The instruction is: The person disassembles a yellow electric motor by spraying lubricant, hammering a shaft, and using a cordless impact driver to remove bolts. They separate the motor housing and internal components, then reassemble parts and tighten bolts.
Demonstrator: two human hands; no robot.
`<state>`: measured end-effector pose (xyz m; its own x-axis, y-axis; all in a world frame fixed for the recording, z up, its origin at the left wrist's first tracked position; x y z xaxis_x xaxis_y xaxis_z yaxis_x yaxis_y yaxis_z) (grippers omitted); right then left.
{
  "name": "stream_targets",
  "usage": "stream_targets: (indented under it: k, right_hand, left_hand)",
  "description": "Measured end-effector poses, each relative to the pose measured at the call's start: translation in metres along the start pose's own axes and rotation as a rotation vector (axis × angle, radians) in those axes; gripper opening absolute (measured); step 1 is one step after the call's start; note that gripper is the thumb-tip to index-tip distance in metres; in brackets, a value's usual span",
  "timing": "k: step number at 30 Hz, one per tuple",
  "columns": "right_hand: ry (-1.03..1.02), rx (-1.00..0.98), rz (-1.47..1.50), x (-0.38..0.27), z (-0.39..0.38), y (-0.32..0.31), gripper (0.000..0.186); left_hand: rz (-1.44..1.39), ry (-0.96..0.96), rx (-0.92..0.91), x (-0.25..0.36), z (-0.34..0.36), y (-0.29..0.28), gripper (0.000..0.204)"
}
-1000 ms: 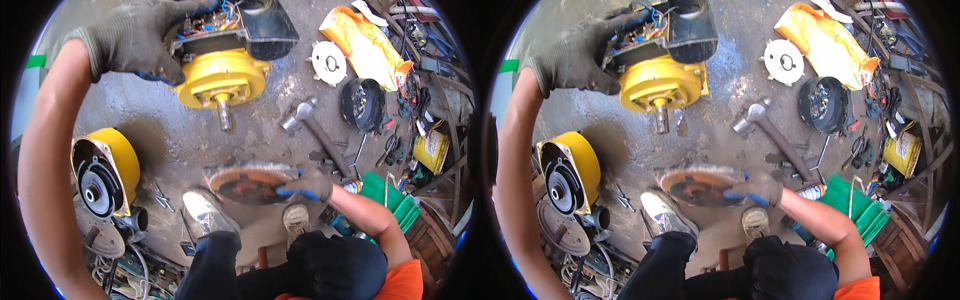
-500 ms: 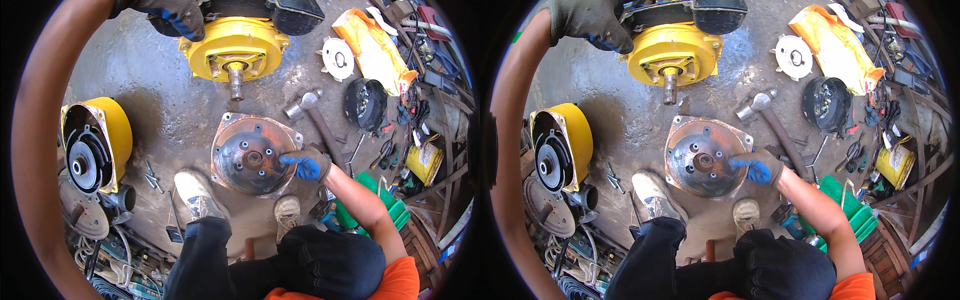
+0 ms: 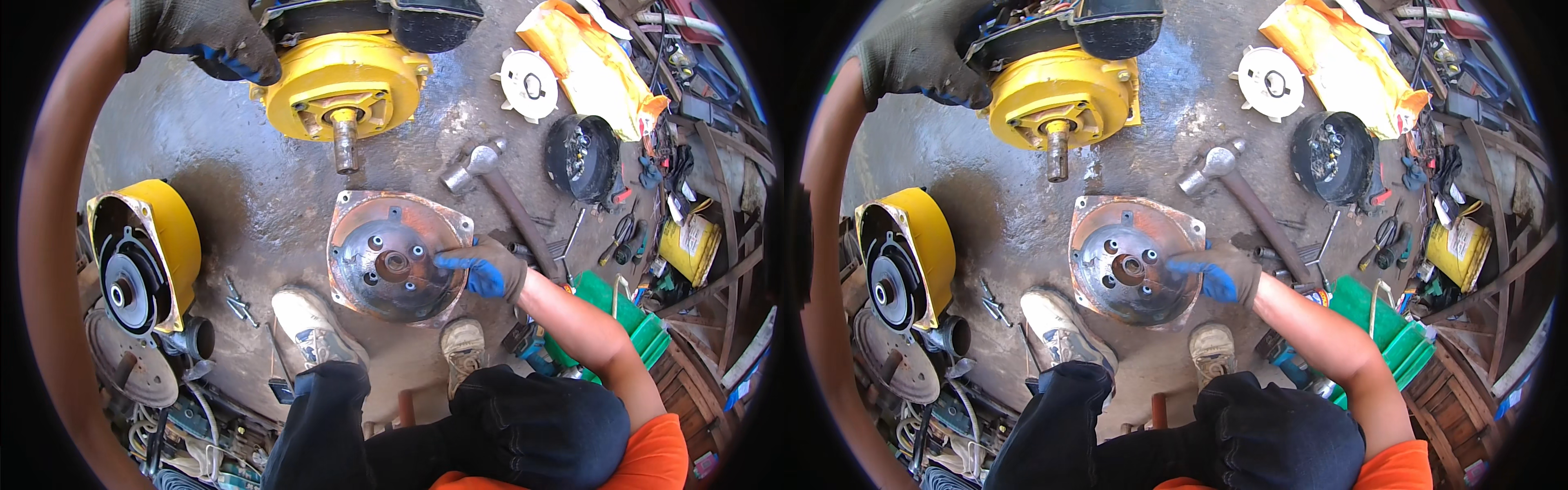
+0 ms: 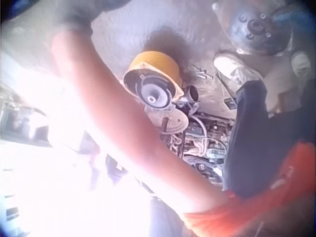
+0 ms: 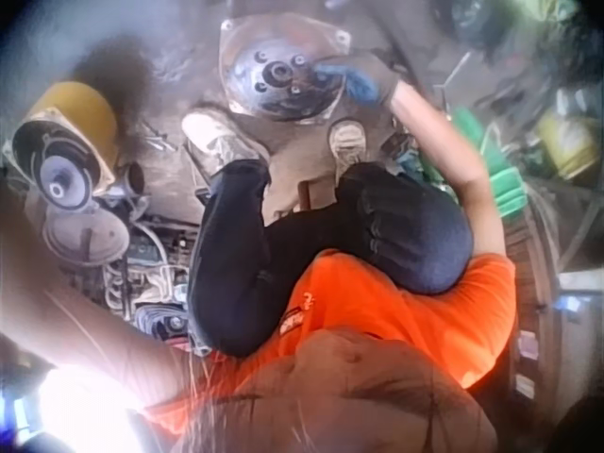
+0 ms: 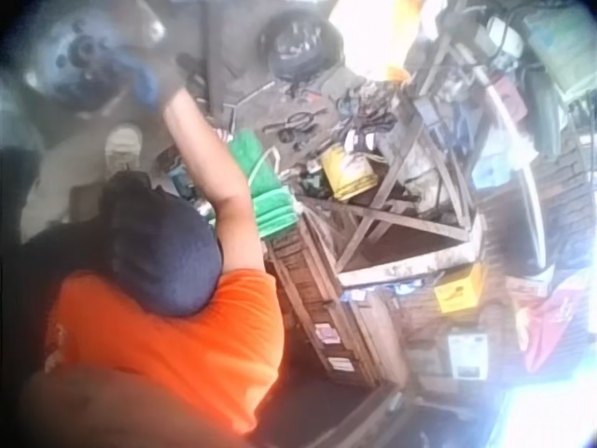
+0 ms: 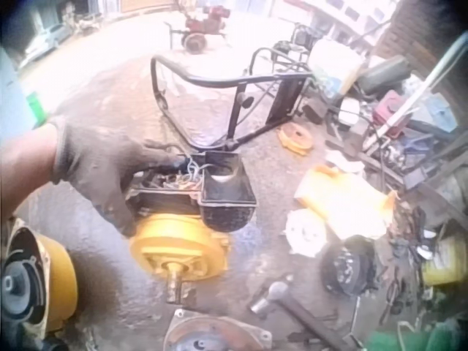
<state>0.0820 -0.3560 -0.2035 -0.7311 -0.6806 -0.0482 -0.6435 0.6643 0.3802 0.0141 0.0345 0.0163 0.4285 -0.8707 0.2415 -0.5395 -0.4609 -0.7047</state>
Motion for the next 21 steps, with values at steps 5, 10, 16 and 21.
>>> stream_targets:
  k: [5,10,16,21]
  right_hand:
    - [-0.184,-0.030,-0.280,0.004,-0.004,0.007,0.040]
    - [-0.261,0.007,-0.621,0.000,-0.059,0.048,0.045]
    - [-0.966,-0.240,-1.176,0.064,-0.052,0.019,0.046]
    - [-0.955,-0.400,-1.400,0.072,-0.064,0.026,0.058]
  left_hand:
    - [0.059,0.098,0.146,0.002,0.002,0.012,0.110]
    - [0.059,0.185,0.241,0.004,0.005,0.026,0.107]
    - [-0.247,0.324,0.067,-0.029,0.026,0.028,0.108]
    - [0.017,0.264,0.244,-0.036,0.019,0.054,0.106]
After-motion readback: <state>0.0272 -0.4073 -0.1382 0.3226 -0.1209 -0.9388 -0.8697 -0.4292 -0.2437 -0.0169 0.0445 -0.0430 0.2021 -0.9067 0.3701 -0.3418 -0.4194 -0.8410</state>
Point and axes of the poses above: each hand's wrist, its own z-axis towards the middle knuckle, its own y-axis out of the palm, x = y × z, the point moved 1 cm from there along z, towards the middle knuckle, and after that the axes turned 1 degree about y, right-handed, at the moved point
